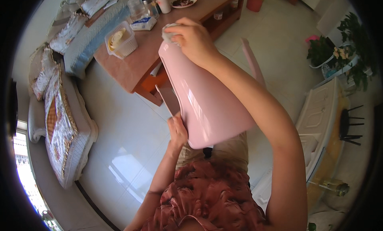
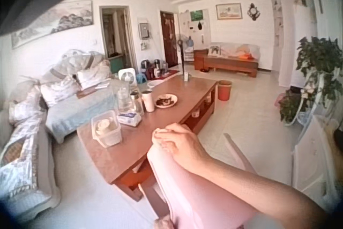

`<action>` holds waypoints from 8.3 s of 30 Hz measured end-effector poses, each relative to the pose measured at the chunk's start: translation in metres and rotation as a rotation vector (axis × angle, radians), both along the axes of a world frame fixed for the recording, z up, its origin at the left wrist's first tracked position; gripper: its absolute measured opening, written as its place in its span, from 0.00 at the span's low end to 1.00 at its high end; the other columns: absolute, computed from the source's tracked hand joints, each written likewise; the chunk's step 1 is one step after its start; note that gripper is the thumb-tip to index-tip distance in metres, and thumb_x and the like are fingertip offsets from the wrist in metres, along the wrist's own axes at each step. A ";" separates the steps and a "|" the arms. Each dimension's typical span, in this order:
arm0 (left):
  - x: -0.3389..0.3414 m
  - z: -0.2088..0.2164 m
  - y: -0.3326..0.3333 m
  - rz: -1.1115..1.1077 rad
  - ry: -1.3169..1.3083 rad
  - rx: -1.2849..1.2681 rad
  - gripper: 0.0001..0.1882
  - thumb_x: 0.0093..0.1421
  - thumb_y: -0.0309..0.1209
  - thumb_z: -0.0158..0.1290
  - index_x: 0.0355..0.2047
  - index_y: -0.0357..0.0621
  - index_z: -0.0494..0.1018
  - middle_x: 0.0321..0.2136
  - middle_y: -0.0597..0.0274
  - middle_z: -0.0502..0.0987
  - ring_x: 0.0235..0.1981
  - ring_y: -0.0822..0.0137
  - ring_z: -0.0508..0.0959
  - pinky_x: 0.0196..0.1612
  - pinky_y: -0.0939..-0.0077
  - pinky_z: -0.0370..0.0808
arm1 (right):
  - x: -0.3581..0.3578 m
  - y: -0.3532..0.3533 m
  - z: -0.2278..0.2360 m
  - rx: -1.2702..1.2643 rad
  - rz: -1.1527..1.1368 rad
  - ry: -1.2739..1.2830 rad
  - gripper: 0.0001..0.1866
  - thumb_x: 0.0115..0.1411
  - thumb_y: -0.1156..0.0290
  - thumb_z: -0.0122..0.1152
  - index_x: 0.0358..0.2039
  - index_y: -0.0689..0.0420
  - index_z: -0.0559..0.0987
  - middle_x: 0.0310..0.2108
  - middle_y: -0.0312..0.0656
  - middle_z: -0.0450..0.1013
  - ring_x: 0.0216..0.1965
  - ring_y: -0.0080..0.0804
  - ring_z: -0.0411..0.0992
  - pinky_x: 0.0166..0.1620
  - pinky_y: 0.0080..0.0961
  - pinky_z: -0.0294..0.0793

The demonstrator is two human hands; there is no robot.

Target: The person wipes a plastic container and then thoroughly wipes a pink plastic stool, including the seat, legs, and underside, with a cloth.

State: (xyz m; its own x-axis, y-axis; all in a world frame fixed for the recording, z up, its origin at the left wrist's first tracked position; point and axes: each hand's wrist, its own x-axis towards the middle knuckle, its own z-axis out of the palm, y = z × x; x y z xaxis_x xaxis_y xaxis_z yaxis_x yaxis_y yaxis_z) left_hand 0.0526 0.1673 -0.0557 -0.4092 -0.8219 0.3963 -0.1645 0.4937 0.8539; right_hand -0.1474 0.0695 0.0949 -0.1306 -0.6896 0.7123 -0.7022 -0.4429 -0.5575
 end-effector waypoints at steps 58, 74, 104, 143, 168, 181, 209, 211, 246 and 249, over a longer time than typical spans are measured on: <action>-0.032 0.047 -0.048 0.037 -0.054 -0.480 0.22 0.66 0.36 0.49 0.15 0.42 0.71 0.13 0.59 0.71 0.19 0.56 0.70 0.34 0.65 0.68 | 0.017 0.189 -0.029 0.268 0.002 0.537 0.21 0.47 0.83 0.62 0.42 0.49 0.84 0.45 0.37 0.73 0.47 0.35 0.70 0.49 0.33 0.75; -0.028 0.152 0.005 -0.028 -0.307 -0.750 0.19 0.55 0.35 0.62 0.12 0.42 0.71 0.11 0.59 0.71 0.14 0.60 0.72 0.23 0.67 0.70 | -0.041 0.235 0.033 0.186 -0.235 0.030 0.22 0.53 0.89 0.50 0.48 0.59 0.79 0.45 0.40 0.73 0.47 0.29 0.70 0.45 0.22 0.76; -0.055 0.161 -0.076 -0.075 -0.252 -0.260 0.28 0.72 0.50 0.34 0.35 0.48 0.80 0.20 0.54 0.79 0.25 0.49 0.80 0.30 0.60 0.74 | 0.015 0.185 -0.004 0.246 0.036 0.028 0.23 0.47 0.91 0.56 0.44 0.57 0.80 0.44 0.42 0.74 0.46 0.38 0.72 0.47 0.30 0.73; 0.050 0.059 -0.033 -0.171 0.552 0.653 0.41 0.48 0.32 0.71 0.60 0.38 0.65 0.53 0.57 0.74 0.54 0.63 0.73 0.56 0.65 0.71 | 0.009 0.146 0.016 0.243 -0.052 0.156 0.16 0.54 0.81 0.57 0.45 0.63 0.79 0.44 0.44 0.77 0.45 0.40 0.72 0.50 0.32 0.71; -0.019 0.044 -0.003 -0.170 0.693 0.558 0.33 0.48 0.28 0.70 0.53 0.41 0.68 0.45 0.64 0.75 0.46 0.70 0.76 0.48 0.73 0.76 | 0.097 0.086 0.026 0.063 0.421 0.284 0.22 0.41 0.84 0.65 0.40 0.54 0.85 0.40 0.39 0.73 0.39 0.34 0.71 0.42 0.29 0.75; -0.041 0.049 -0.016 -0.293 1.039 0.783 0.28 0.48 0.26 0.70 0.49 0.39 0.71 0.42 0.62 0.77 0.42 0.70 0.77 0.45 0.73 0.77 | 0.092 0.067 0.026 0.047 0.133 0.188 0.18 0.47 0.86 0.64 0.39 0.56 0.84 0.38 0.43 0.72 0.36 0.35 0.75 0.35 0.28 0.81; 0.034 0.114 -0.081 -0.332 0.630 0.465 0.37 0.67 0.60 0.36 0.62 0.43 0.65 0.56 0.56 0.71 0.59 0.65 0.68 0.62 0.65 0.60 | 0.060 0.091 0.018 0.082 0.116 0.050 0.17 0.48 0.82 0.68 0.41 0.59 0.82 0.39 0.41 0.73 0.40 0.36 0.72 0.38 0.29 0.76; 0.037 0.146 -0.082 -0.268 0.328 0.432 0.33 0.70 0.55 0.33 0.58 0.41 0.70 0.52 0.54 0.75 0.55 0.66 0.72 0.59 0.71 0.64 | 0.065 0.091 0.017 0.056 0.110 0.066 0.15 0.48 0.82 0.68 0.38 0.60 0.81 0.39 0.40 0.73 0.40 0.38 0.71 0.39 0.32 0.75; 0.028 0.135 -0.136 -0.241 0.341 0.742 0.23 0.68 0.42 0.48 0.50 0.33 0.72 0.41 0.57 0.77 0.38 0.71 0.78 0.40 0.74 0.79 | 0.084 0.088 -0.021 -0.305 0.024 0.392 0.14 0.45 0.82 0.63 0.34 0.57 0.82 0.41 0.38 0.75 0.43 0.36 0.72 0.45 0.30 0.73; 0.018 0.138 -0.129 -0.305 0.354 0.722 0.22 0.67 0.41 0.47 0.48 0.32 0.73 0.40 0.57 0.77 0.38 0.71 0.76 0.40 0.74 0.77 | 0.095 0.068 -0.019 -0.288 -0.012 0.354 0.15 0.45 0.82 0.64 0.36 0.57 0.82 0.41 0.36 0.75 0.43 0.36 0.72 0.45 0.31 0.73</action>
State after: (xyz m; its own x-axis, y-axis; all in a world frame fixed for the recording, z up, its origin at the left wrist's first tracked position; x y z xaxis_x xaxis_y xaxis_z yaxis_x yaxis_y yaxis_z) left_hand 0.0709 0.0379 0.0825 -0.6045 -0.7958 -0.0354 0.2226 -0.2114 0.9517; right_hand -0.0527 0.1380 0.0755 0.1488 -0.4566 0.8772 -0.8335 -0.5352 -0.1372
